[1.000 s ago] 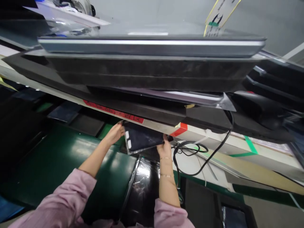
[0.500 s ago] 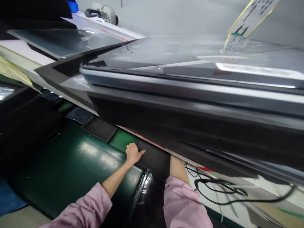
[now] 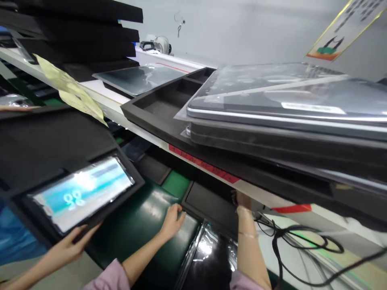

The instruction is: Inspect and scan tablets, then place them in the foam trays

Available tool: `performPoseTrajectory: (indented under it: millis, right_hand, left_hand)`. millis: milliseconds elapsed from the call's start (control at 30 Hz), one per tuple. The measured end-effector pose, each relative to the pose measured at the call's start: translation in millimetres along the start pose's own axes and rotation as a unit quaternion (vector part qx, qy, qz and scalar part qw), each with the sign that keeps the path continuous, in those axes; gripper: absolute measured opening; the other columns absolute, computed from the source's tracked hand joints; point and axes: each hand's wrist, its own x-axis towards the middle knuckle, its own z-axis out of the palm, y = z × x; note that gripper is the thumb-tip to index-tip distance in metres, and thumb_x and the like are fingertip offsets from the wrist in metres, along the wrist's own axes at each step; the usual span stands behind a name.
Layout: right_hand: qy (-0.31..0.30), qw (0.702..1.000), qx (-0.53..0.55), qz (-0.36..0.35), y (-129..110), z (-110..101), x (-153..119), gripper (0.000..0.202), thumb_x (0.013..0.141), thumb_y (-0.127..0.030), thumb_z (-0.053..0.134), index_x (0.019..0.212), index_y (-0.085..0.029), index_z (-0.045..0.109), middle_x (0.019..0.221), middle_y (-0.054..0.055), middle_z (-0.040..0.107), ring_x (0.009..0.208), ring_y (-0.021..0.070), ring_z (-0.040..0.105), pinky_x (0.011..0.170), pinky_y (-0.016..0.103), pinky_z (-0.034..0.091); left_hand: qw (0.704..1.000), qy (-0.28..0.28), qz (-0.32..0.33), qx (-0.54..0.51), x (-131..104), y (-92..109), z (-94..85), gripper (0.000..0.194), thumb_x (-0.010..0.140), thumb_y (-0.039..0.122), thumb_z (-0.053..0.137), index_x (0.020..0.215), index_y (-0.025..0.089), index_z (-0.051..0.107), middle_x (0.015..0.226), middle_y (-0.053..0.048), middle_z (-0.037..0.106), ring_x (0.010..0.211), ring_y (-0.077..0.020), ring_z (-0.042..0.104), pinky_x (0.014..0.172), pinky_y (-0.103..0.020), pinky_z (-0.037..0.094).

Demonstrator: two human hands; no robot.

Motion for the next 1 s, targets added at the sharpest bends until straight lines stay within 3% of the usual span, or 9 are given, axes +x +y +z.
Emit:
performPoseTrajectory:
  millis: [167, 267, 367, 467, 567, 667, 767, 867, 1000]
  right_hand:
    - [-0.098, 0.991, 0.079, 0.048, 38.6, 3.1, -142.2, 0.053, 0.068, -0.064, 0.06, 0.076, -0.012, 0.062, 0.054, 0.001, 0.053, 0.045, 0.0094, 0.048, 0.043, 0.021, 0.036]
    - [-0.125, 0.982, 0.106, 0.092, 63.1, 1.7, -224.7, 0.055, 0.064, -0.065, 0.064, 0.077, -0.012, 0.063, 0.057, 0.002, 0.055, 0.049, 0.0106, 0.051, 0.046, 0.021, 0.04]
    - [-0.1, 0.982, 0.109, 0.114, 85.5, -6.4, -273.2, 0.053, 0.064, -0.063, 0.065, 0.079, -0.012, 0.063, 0.06, 0.003, 0.058, 0.052, 0.0119, 0.054, 0.049, 0.022, 0.043]
    - [-0.082, 0.982, 0.105, 0.137, 102.5, -15.0, -296.2, 0.053, 0.063, -0.061, 0.068, 0.085, -0.013, 0.062, 0.066, 0.004, 0.061, 0.057, 0.0137, 0.058, 0.053, 0.024, 0.047]
    - [-0.084, 0.976, 0.125, 0.158, 112.3, -9.4, -312.9, 0.056, 0.062, -0.058, 0.068, 0.094, -0.014, 0.058, 0.076, 0.006, 0.063, 0.065, 0.0163, 0.062, 0.061, 0.028, 0.052]
    - [-0.139, 0.973, 0.118, 0.145, 118.0, 21.5, -332.5, 0.052, 0.068, -0.05, 0.062, 0.105, -0.016, 0.052, 0.094, 0.009, 0.063, 0.08, 0.0192, 0.064, 0.074, 0.033, 0.054]
    - [-0.212, 0.971, -0.004, 0.112, 122.6, 72.7, -350.2, 0.048, 0.072, -0.032, 0.056, 0.116, -0.016, 0.046, 0.117, 0.013, 0.057, 0.1, 0.0209, 0.061, 0.089, 0.036, 0.05]
    - [-0.213, 0.965, -0.107, 0.11, 127.7, 123.6, -356.7, 0.049, 0.067, -0.02, 0.056, 0.115, -0.01, 0.046, 0.125, 0.017, 0.05, 0.12, 0.0247, 0.048, 0.104, 0.037, 0.038]
    - [-0.191, 0.96, -0.132, 0.157, 134.9, 161.5, -348.0, 0.041, 0.063, -0.018, 0.057, 0.102, -0.009, 0.049, 0.113, 0.02, 0.054, 0.114, 0.0288, 0.05, 0.099, 0.04, 0.039]
  left_hand:
    - [0.995, -0.09, 0.045, 0.005, -110.4, -23.7, -28.9, 0.011, 0.085, 0.019, 0.043, 0.09, 0.017, 0.053, 0.093, -0.006, 0.057, 0.093, -0.0191, 0.05, 0.086, -0.033, 0.041]
    - [0.983, -0.027, 0.059, 0.174, -143.8, -41.8, -54.7, 0.023, 0.086, 0.016, 0.039, 0.101, 0.015, 0.056, 0.103, -0.01, 0.056, 0.098, -0.0235, 0.049, 0.086, -0.039, 0.042]
    - [0.921, 0.065, 0.052, 0.381, -141.5, -61.0, -68.9, 0.037, 0.084, 0.008, 0.034, 0.115, 0.006, 0.054, 0.11, -0.019, 0.055, 0.098, -0.0279, 0.05, 0.083, -0.042, 0.043]
    - [0.866, 0.072, 0.093, 0.486, -120.5, -69.4, -67.2, 0.041, 0.083, 0.003, 0.03, 0.115, -0.001, 0.056, 0.107, -0.024, 0.058, 0.101, -0.0301, 0.051, 0.084, -0.043, 0.042]
    - [0.856, 0.054, 0.125, 0.499, -103.1, -66.1, -58.3, 0.037, 0.084, 0.005, 0.03, 0.103, -0.002, 0.062, 0.107, -0.026, 0.058, 0.112, -0.0338, 0.046, 0.089, -0.048, 0.04]
    - [0.869, 0.011, 0.188, 0.458, -106.3, -64.0, -52.3, 0.03, 0.085, 0.009, 0.035, 0.094, 0.005, 0.064, 0.108, -0.022, 0.058, 0.118, -0.033, 0.043, 0.095, -0.054, 0.034]
    - [0.883, -0.005, 0.22, 0.415, -130.6, -75.3, -57.2, 0.023, 0.086, 0.017, 0.041, 0.094, 0.012, 0.062, 0.113, -0.018, 0.057, 0.119, -0.0312, 0.042, 0.099, -0.06, 0.027]
    - [0.904, 0.032, 0.163, 0.394, -158.8, -104.8, -78.1, 0.023, 0.087, 0.021, 0.042, 0.101, 0.016, 0.06, 0.115, -0.014, 0.056, 0.115, -0.0297, 0.044, 0.099, -0.06, 0.027]
    - [0.915, 0.129, 0.011, 0.382, -174.1, -163.1, -122.4, 0.03, 0.087, 0.023, 0.04, 0.108, 0.013, 0.059, 0.113, -0.015, 0.054, 0.104, -0.0304, 0.047, 0.088, -0.049, 0.038]
